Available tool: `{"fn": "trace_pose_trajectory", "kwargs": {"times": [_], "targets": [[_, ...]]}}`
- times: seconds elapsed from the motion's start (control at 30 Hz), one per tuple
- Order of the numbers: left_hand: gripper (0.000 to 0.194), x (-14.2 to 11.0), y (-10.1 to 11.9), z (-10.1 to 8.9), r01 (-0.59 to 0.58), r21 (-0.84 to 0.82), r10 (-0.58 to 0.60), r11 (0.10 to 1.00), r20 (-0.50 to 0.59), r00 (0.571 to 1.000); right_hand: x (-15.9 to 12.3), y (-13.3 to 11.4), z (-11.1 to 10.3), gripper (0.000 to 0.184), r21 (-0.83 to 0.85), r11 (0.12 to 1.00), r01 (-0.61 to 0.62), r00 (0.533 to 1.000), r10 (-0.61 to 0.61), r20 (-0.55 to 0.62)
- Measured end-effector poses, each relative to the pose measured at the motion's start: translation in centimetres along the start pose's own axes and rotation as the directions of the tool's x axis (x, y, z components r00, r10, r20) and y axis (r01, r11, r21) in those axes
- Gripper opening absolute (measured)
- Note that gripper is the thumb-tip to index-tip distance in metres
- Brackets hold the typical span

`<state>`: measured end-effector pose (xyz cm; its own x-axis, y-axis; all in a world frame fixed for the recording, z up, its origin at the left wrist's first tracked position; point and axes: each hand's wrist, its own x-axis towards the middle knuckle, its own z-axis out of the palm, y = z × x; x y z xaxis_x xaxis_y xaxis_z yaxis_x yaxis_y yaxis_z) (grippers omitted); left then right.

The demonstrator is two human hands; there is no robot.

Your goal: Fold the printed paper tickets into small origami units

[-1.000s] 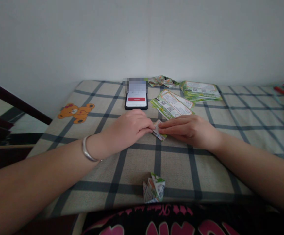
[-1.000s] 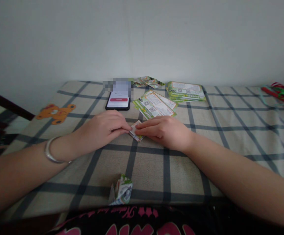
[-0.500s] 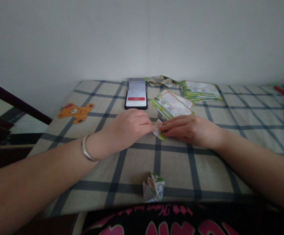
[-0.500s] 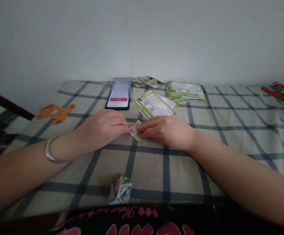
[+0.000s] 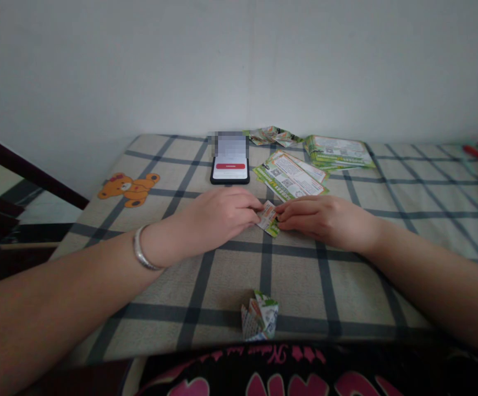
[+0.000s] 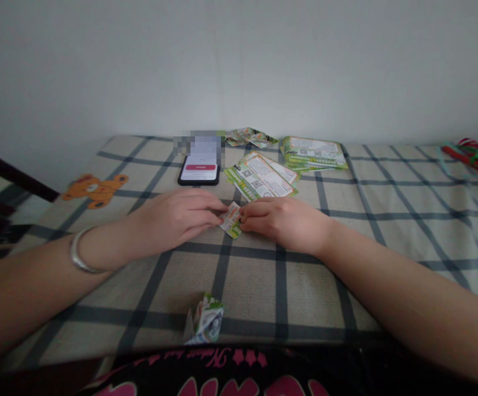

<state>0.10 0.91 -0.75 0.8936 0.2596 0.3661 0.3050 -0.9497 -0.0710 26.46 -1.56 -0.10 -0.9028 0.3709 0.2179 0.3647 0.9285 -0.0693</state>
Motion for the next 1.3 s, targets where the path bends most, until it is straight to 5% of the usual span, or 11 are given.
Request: {"fn": "trace_pose_trajectory", "kwargs": {"times": [0.53, 0.8, 0.97, 1.3], "targets": [[0.034, 0.3, 1.6, 0.6, 0.103, 0.087, -0.106, 0.991, 0.032, 0.994, 0.3, -0.3, 0.2, 0.024, -0.145, 0.986, -0.084, 0.993, 0.07, -0.098], [0.03, 0.3, 1.0, 0.8, 0.07, 0.053, -0.074, 0.996, 0.076, 0.994, 0.7, -0.4, -1.0, 0.026, -0.27, 0.963, -0.018, 1.0, 0.022, 0.011], [0.033, 0.1, 0.8, 0.7, 0.067, 0.033, -0.069, 0.997, 0.086, 0.994, 0.3, -0.3, -0.7, 0.022, -0.253, 0.965, -0.067, 0.998, 0.063, -0.021], [0.038, 0.2, 0.9, 0.8, 0.193, -0.105, -0.182, 0.975, 0.11, 0.977, 0.6, -1.6, 0.2, 0.026, -0.237, 0.971, 0.041, 0.995, -0.062, -0.08]]}}
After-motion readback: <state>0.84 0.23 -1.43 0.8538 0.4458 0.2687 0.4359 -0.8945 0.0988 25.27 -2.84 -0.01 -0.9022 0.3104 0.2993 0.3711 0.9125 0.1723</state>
